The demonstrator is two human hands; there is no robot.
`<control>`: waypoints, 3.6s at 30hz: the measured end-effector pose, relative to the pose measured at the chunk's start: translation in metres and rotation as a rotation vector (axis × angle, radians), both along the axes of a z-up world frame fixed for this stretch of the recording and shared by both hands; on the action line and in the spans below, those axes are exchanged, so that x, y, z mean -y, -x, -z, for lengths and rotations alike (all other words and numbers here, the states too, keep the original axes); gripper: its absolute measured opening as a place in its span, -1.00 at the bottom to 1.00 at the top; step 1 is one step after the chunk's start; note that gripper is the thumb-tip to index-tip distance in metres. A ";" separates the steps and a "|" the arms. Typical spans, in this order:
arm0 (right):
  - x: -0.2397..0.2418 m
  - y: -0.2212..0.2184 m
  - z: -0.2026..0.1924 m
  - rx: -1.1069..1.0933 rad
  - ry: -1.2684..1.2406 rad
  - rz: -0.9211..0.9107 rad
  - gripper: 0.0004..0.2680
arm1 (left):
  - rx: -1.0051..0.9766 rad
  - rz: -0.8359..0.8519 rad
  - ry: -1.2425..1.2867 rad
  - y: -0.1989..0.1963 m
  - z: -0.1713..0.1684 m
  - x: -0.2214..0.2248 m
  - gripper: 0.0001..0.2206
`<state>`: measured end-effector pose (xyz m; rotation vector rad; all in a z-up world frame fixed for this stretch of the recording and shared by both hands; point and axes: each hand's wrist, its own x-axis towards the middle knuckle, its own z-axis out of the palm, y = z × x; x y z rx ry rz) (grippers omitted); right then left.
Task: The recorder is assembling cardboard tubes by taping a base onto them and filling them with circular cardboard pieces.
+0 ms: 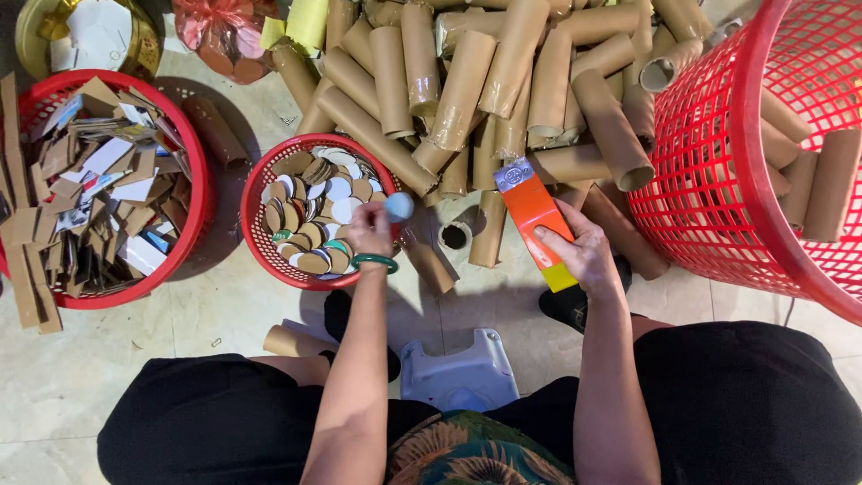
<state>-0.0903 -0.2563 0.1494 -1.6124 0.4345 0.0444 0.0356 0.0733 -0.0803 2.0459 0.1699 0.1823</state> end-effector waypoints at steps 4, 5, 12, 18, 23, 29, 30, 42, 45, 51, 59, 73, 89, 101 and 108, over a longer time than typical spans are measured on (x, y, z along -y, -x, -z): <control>0.001 0.002 0.001 -0.014 -0.001 0.003 -0.59 | -0.404 0.240 0.363 0.005 -0.060 0.039 -0.89; 0.002 0.003 0.002 -0.027 0.039 0.009 -0.58 | -0.483 0.299 0.425 0.008 -0.054 0.044 -0.88; 0.007 0.016 0.000 -0.019 0.061 0.015 -0.57 | -0.551 0.339 0.314 0.027 -0.046 0.059 -0.89; 0.012 0.021 0.006 -0.051 0.058 0.025 -0.55 | -0.544 0.301 0.182 0.027 -0.071 0.062 -0.89; 0.010 0.023 -0.013 -0.053 0.011 -0.017 -0.55 | -0.369 0.268 0.060 0.030 -0.058 0.064 -0.85; 0.009 0.025 -0.042 -0.098 -0.097 -0.307 -0.49 | -0.589 0.343 0.629 0.022 -0.111 0.065 -0.71; 0.007 0.025 -0.043 -0.099 -0.054 -0.402 -0.48 | -0.941 0.402 0.942 0.019 -0.134 0.064 -0.64; 0.028 0.033 -0.046 -0.253 0.013 -0.500 -0.49 | -0.505 0.241 0.460 -0.003 -0.060 0.044 -0.83; 0.053 0.053 -0.040 -0.422 -0.209 -0.349 -0.49 | -0.705 0.192 0.022 0.000 -0.137 0.031 -0.77; 0.024 0.029 -0.027 -0.634 0.401 -0.405 -0.42 | -0.471 0.197 0.045 0.016 0.013 0.042 -0.74; -0.015 0.013 0.038 -0.435 0.671 -0.552 -0.37 | -0.333 0.256 -0.175 0.012 0.050 0.067 -0.74; -0.012 0.010 0.054 -0.377 0.470 -0.504 -0.37 | 0.003 0.397 0.019 0.059 -0.045 0.101 -0.24; -0.077 0.014 0.038 -0.457 1.028 -0.580 -0.33 | -0.084 0.479 -0.501 0.039 -0.065 0.089 -0.30; -0.004 0.029 0.019 -0.279 0.536 -0.313 -0.38 | -0.185 0.906 -0.544 0.010 -0.085 0.101 -0.28; 0.014 0.034 -0.032 -0.181 0.205 -0.311 -0.44 | 0.093 0.485 0.102 0.001 -0.104 0.089 -0.50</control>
